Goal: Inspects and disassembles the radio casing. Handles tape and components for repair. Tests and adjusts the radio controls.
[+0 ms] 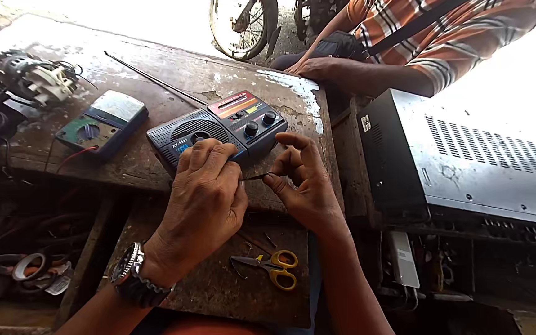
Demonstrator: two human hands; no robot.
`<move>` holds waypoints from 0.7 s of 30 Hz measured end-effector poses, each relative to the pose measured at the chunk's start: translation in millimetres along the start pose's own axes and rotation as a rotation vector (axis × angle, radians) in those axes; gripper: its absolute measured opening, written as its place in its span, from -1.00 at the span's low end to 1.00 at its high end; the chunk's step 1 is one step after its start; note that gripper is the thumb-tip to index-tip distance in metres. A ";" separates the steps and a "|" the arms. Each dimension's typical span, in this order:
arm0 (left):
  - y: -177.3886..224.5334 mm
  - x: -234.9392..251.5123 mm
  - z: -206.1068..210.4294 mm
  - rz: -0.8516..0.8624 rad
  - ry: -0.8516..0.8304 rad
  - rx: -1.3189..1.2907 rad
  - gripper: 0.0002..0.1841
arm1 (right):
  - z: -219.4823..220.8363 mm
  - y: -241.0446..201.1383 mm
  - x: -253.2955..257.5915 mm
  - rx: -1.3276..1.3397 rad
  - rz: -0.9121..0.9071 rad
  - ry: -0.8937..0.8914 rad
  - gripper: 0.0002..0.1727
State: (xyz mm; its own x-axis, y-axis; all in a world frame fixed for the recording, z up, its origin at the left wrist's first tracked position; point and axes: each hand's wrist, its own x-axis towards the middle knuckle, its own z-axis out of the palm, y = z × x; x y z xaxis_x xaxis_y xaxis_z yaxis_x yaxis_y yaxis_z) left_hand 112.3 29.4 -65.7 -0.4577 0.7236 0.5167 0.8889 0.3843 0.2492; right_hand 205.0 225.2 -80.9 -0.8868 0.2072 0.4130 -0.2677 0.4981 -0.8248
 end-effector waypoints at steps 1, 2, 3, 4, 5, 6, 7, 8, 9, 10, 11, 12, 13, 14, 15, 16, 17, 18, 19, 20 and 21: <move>0.7 2.6 0.8 -0.012 -0.012 0.032 -0.72 | 0.0 3.7 4.3 -0.017 -0.002 -0.008 -0.19; 1.5 4.9 2.1 -0.023 -0.023 0.065 -0.72 | 0.1 7.4 8.4 -0.029 -0.006 -0.015 -0.19; 2.3 6.7 3.7 -0.033 -0.033 0.096 -0.72 | 0.8 11.0 12.2 -0.034 -0.010 -0.016 -0.18; 3.5 8.7 5.5 -0.042 -0.041 0.124 -0.72 | 1.6 14.8 15.5 -0.033 -0.009 -0.017 -0.17; 4.9 10.7 7.1 -0.050 -0.047 0.149 -0.73 | 2.5 18.9 18.2 -0.029 -0.005 -0.017 -0.16; 6.9 12.5 8.0 -0.062 -0.052 0.168 -0.74 | 3.7 22.8 20.5 -0.021 -0.001 -0.013 -0.15; 9.3 14.3 8.7 -0.075 -0.057 0.186 -0.75 | 5.1 26.3 22.2 -0.009 -0.002 -0.002 -0.15; 11.8 16.2 9.3 -0.089 -0.061 0.201 -0.76 | 6.4 29.3 23.4 0.007 -0.007 0.012 -0.14; 14.2 18.1 9.9 -0.106 -0.065 0.216 -0.76 | 7.5 31.4 24.2 0.019 -0.009 0.026 -0.13; 16.6 20.0 10.7 -0.125 -0.065 0.231 -0.77 | 8.5 33.1 25.1 0.029 -0.012 0.039 -0.13; 18.9 22.0 11.7 -0.141 -0.063 0.242 -0.78 | 9.2 34.4 25.7 0.041 -0.015 0.050 -0.12; 21.2 24.0 12.5 -0.158 -0.062 0.253 -0.79 | 10.0 35.5 26.3 0.054 -0.018 0.062 -0.12; 22.9 25.8 13.4 -0.172 -0.059 0.263 -0.79 | 10.7 35.9 27.2 0.064 -0.015 0.073 -0.12; 23.9 27.5 14.3 -0.184 -0.058 0.274 -0.79 | 11.1 35.8 28.0 0.073 -0.007 0.081 -0.12; 24.5 29.1 15.1 -0.192 -0.056 0.286 -0.79 | 11.0 35.4 28.8 0.080 0.004 0.086 -0.12; 25.0 30.5 15.6 -0.200 -0.056 0.298 -0.79 | 11.0 34.9 29.3 0.085 0.014 0.091 -0.11; 25.1 31.7 15.9 -0.206 -0.058 0.307 -0.79 | 11.3 34.6 29.7 0.091 0.022 0.097 -0.11; 25.1 32.6 16.0 -0.210 -0.062 0.316 -0.79 | 11.5 34.5 30.2 0.095 0.027 0.104 -0.11; 25.2 33.4 15.9 -0.213 -0.065 0.320 -0.79 | 11.6 34.3 30.7 0.098 0.032 0.109 -0.10; 25.4 34.1 16.0 -0.217 -0.069 0.321 -0.78 | 11.7 34.2 31.0 0.102 0.035 0.114 -0.10; 25.6 34.8 16.1 -0.222 -0.073 0.321 -0.78 | 11.7 34.0 31.2 0.101 0.040 0.118 -0.10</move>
State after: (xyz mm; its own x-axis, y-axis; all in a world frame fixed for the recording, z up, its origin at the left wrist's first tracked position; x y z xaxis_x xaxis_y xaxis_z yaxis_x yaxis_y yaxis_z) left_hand 118.8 73.7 -54.5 -0.6485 0.6370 0.4167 0.7224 0.6876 0.0732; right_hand 163.8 238.7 -100.6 -0.8488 0.3252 0.4169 -0.2753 0.4015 -0.8735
